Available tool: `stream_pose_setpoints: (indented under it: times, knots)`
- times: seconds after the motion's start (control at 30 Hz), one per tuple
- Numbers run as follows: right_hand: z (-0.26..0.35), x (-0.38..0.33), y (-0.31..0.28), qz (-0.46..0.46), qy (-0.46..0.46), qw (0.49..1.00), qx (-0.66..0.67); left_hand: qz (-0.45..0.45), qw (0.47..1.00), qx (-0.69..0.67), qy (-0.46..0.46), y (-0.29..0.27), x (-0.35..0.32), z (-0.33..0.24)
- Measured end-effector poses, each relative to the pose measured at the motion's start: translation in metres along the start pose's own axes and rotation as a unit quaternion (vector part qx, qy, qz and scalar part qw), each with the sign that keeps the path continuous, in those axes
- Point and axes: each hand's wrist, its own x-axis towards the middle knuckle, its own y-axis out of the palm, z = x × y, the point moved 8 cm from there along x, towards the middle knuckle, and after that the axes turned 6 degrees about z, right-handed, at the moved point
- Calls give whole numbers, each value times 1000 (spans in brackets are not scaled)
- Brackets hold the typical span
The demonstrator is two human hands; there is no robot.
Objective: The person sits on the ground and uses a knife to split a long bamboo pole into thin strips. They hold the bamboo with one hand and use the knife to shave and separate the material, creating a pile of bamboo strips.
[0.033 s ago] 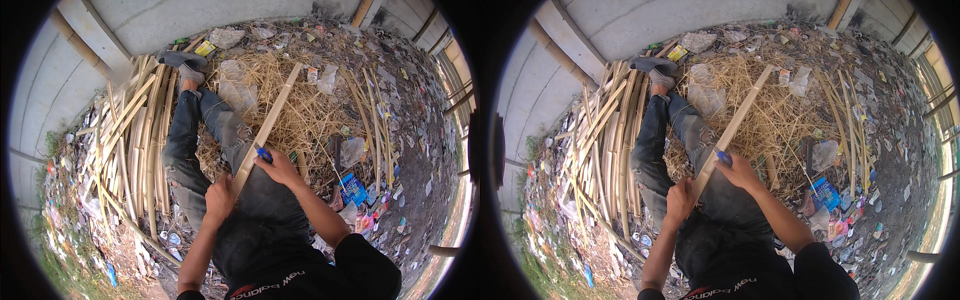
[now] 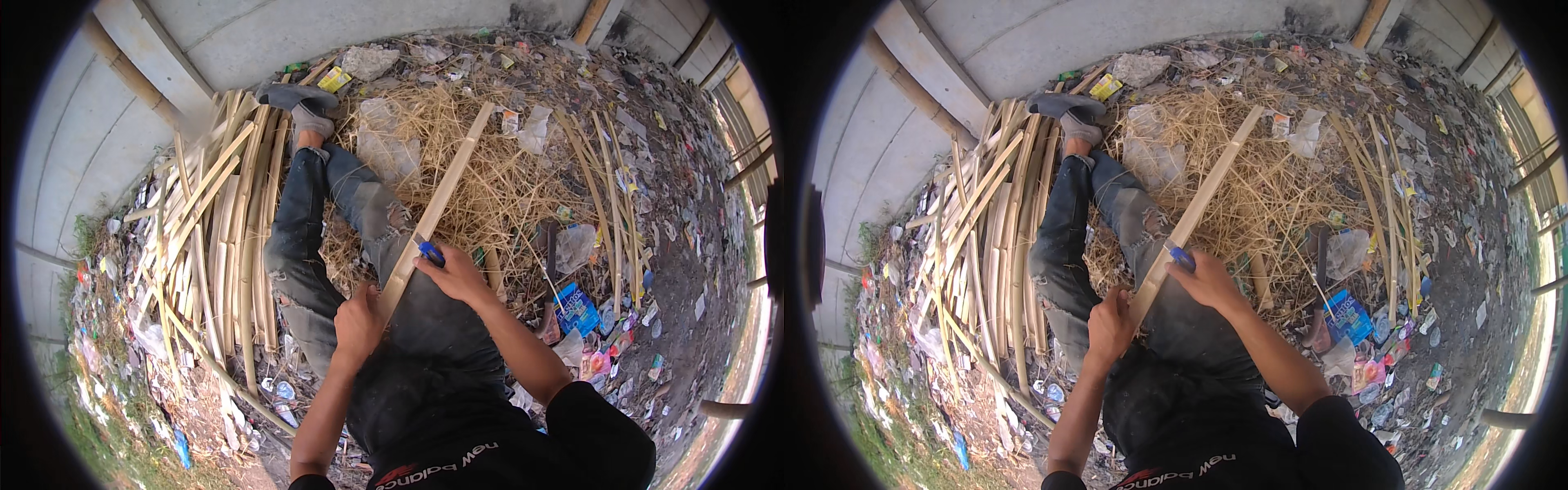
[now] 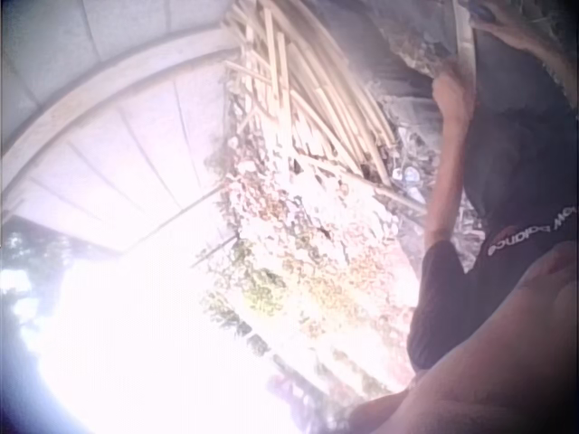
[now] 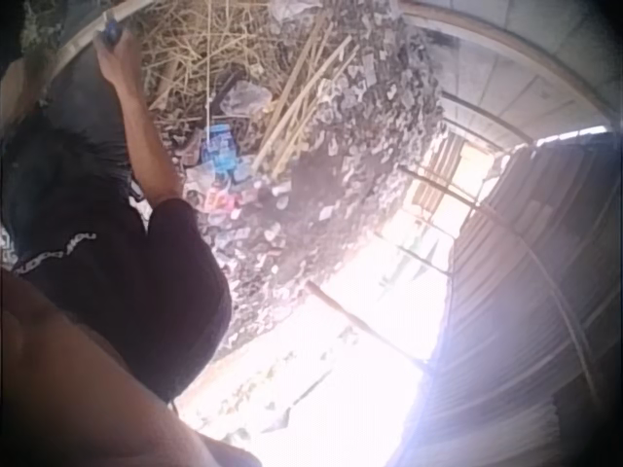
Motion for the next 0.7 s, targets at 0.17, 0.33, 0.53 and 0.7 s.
stream_pose_setpoints:
  times: [0.17, 0.33, 0.53, 0.7]
  knots:
    - [-5, 3, -1, -38, -24, 997, 68, 37, 998, -47, 14, -8, -4, -14]
    - [-20, 7, -7, -14, 12, 1000, 14, 65, 996, 5, 61, 2, -6, -22]
    - [5, -2, -23, -19, -23, 999, -25, 76, 996, 8, 50, 9, -5, -16]
    - [10, -5, -25, -24, -44, 994, -102, 85, 995, 3, 61, 12, -4, -12]
